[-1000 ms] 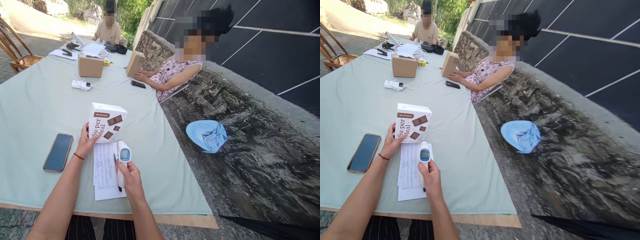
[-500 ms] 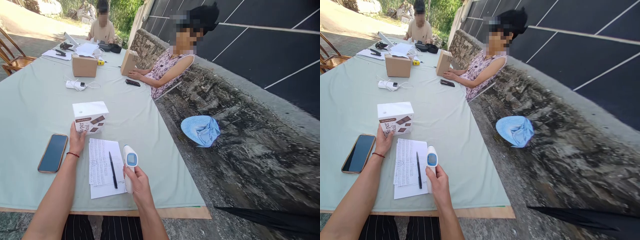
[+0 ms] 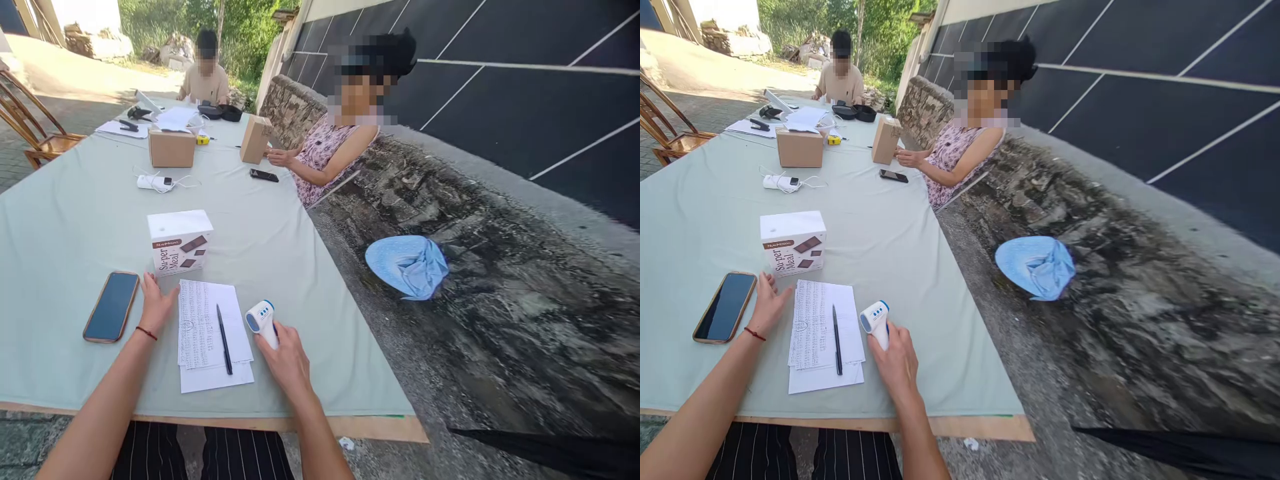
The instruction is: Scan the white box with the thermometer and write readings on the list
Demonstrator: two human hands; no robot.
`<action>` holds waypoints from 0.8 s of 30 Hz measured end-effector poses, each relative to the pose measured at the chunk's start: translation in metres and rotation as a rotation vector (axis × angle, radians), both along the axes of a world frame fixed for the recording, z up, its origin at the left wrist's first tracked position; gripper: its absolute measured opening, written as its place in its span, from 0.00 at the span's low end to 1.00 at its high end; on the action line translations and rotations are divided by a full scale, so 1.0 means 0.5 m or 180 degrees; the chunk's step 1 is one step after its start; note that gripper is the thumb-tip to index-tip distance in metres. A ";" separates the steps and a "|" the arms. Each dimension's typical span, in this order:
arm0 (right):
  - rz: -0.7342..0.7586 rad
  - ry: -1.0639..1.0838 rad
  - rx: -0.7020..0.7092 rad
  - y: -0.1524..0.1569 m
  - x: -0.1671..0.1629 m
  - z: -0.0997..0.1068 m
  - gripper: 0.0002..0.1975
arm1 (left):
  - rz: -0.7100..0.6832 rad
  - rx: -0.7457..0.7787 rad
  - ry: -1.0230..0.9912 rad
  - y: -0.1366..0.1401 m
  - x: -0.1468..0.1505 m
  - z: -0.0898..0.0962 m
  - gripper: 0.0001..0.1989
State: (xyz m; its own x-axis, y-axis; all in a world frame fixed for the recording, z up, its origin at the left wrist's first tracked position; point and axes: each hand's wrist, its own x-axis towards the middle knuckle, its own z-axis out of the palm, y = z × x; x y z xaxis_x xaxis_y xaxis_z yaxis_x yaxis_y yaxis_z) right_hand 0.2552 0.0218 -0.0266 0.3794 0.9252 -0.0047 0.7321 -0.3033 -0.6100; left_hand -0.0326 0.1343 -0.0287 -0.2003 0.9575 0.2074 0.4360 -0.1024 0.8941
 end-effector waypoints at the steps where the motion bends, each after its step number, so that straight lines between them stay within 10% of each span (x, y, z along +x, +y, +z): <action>1: 0.0085 -0.0211 -0.0048 0.004 0.003 -0.005 0.19 | 0.0048 -0.0218 0.0053 -0.028 0.003 0.000 0.42; 9: 0.0263 -0.0420 0.1070 0.007 -0.031 0.010 0.19 | -0.0601 0.0136 0.1349 -0.201 0.023 -0.005 0.31; 18: 0.1157 -0.0317 0.0228 0.045 -0.160 0.016 0.24 | -0.0864 0.0523 0.2248 -0.207 0.038 0.003 0.32; 24: 0.1280 0.1206 0.0789 0.028 -0.120 0.012 0.20 | -0.0893 0.0565 0.2408 -0.211 0.039 0.018 0.33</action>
